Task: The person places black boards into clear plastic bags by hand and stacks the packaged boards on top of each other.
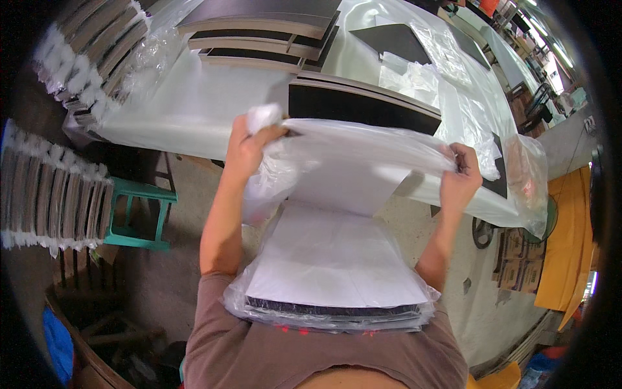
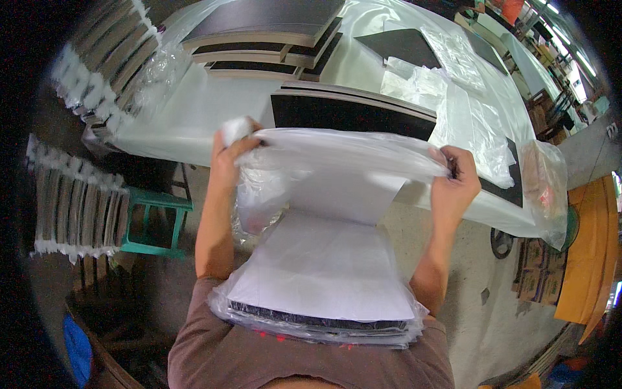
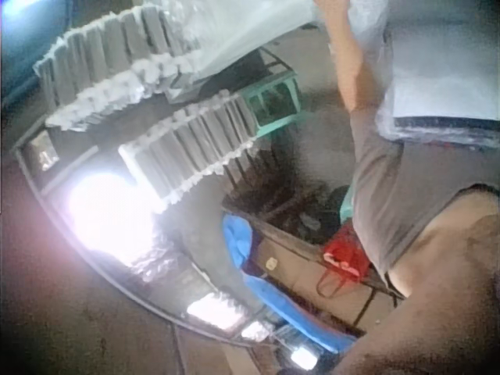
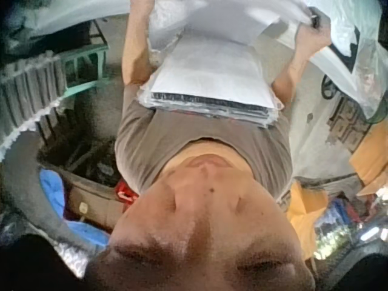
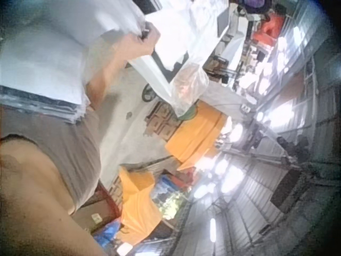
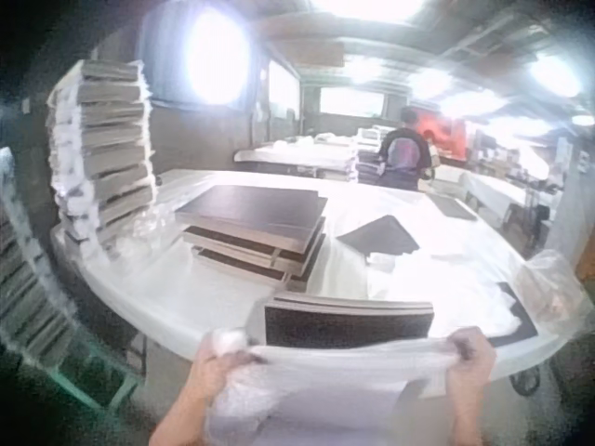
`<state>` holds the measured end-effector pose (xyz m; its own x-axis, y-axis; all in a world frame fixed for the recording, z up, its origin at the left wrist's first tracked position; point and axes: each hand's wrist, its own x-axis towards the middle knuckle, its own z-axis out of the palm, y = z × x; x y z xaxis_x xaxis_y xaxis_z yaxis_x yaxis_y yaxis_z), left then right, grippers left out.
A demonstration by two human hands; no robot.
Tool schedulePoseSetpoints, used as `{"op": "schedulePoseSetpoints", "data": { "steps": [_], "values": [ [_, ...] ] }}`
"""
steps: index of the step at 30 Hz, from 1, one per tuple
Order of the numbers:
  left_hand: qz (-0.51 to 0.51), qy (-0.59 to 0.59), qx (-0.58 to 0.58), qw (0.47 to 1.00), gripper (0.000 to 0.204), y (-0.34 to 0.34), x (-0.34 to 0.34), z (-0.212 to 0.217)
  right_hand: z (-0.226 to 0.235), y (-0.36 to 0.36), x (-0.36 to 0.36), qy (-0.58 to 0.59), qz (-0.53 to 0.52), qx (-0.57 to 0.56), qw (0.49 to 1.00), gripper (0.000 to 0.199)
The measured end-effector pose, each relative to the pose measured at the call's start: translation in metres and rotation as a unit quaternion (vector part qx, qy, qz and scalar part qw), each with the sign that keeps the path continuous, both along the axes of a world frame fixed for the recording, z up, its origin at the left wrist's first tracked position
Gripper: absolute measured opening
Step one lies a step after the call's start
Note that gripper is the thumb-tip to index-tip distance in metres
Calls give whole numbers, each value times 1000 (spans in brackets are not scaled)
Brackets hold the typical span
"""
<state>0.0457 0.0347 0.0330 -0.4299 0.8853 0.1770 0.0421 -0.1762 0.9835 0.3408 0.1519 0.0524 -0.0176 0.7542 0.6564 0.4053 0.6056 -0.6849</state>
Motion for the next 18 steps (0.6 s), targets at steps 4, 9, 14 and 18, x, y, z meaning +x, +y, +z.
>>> {"op": "schedulePoseSetpoints", "data": {
  "steps": [4,9,14,18],
  "values": [
    [-119,-40,-222,967,41,26,-11,-14,-5,-2,44,199,268,-311,890,33],
    [-257,-40,-215,941,38,19,-25,-82,-75,-15,63,321,354,-448,756,68],
    [-219,-85,-364,901,26,-10,-7,-147,-234,-32,105,408,242,-609,636,59],
    [-93,-167,-313,930,28,-39,-6,-287,-272,-41,78,174,160,-618,750,54]
  ]
}}
